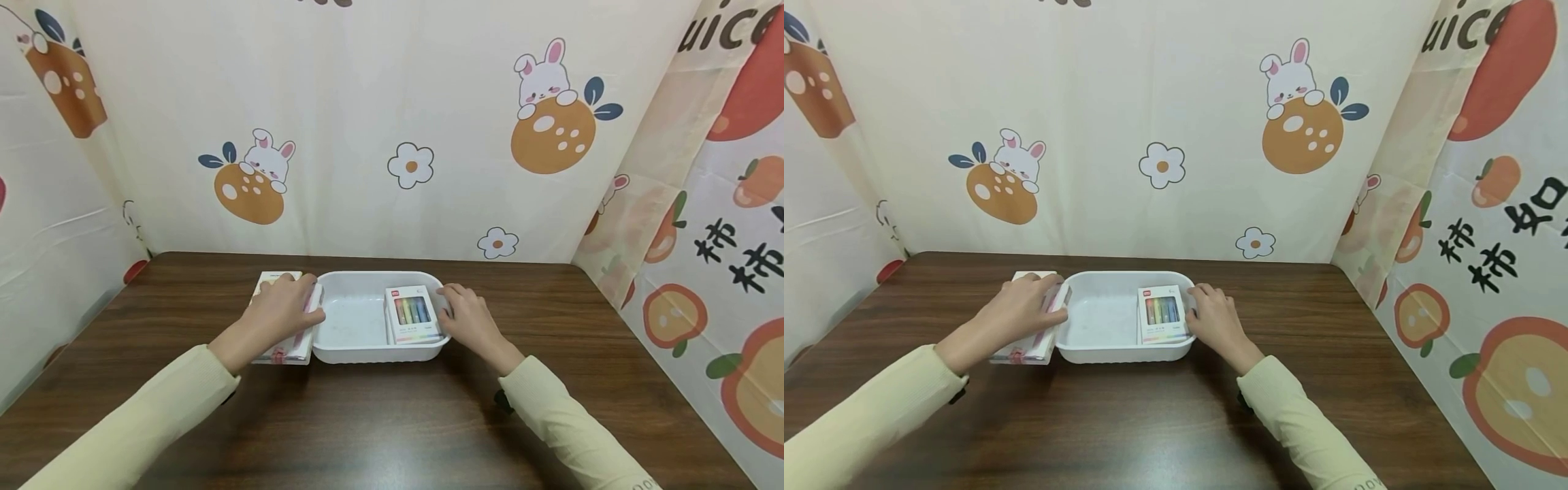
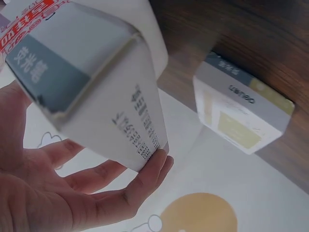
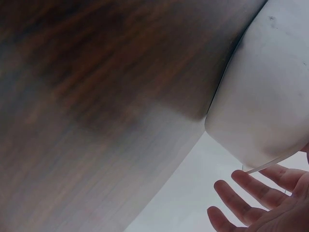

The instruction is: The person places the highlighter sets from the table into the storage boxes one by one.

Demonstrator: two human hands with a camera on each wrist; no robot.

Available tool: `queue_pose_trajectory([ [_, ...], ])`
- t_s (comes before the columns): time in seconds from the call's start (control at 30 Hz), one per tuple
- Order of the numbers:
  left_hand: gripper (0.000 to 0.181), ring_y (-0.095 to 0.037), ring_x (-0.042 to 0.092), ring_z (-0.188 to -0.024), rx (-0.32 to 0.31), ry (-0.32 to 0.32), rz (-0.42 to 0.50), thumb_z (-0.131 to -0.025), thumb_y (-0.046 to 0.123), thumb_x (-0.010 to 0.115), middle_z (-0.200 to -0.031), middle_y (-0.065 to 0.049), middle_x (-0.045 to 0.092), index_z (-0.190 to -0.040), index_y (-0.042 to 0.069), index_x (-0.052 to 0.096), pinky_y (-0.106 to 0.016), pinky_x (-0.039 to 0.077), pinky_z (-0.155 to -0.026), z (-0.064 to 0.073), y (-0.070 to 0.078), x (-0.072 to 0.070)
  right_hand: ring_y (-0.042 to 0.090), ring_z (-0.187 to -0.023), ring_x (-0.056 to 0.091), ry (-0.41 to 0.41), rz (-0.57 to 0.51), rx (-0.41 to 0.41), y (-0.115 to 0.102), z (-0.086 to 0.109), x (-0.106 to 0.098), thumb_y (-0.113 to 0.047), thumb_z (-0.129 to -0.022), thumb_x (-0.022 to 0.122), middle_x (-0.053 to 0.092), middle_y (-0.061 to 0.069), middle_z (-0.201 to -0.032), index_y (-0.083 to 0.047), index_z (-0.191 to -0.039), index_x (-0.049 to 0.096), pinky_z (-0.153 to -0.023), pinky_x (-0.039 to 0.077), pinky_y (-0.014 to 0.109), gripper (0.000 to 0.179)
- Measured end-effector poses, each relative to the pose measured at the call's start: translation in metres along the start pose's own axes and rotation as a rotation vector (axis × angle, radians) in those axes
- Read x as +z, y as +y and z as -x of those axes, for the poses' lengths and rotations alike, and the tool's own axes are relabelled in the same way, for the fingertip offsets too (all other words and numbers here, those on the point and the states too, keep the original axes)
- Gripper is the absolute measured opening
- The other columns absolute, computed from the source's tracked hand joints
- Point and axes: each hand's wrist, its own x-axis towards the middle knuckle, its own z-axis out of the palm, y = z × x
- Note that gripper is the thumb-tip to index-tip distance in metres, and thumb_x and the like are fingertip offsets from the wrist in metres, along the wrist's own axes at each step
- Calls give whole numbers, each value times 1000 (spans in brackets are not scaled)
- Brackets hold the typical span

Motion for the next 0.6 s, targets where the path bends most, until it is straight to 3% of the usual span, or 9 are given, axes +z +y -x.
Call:
queue_pose_trajectory([
  [0.13,54,-39,52,-77,-13,-19,20,-76,35,62,-104,-24,58,-120,5,51,-48,46,-57,-6,6,0,34,-96,59,-3,-2,1,0,-1,0,-11,-78,58,60,15,-115,-2,-111,62,-80,46,51,34],
  [0.37,58,-41,51,-86,-41,-71,50,-77,37,62,-110,-21,56,-125,7,48,-55,48,-64,-19,19,1,34,-96,59,5,6,-9,2,-1,1,-11,-78,58,61,15,-114,-2,-110,62,-79,46,51,34],
  [0.6,55,-43,52,-90,-47,-69,51,-76,38,62,-103,-18,56,-121,9,50,-56,47,-69,-31,33,3,34,-95,59,7,10,-9,1,-1,1,-11,-78,58,61,15,-114,-2,-110,62,-79,46,51,34],
])
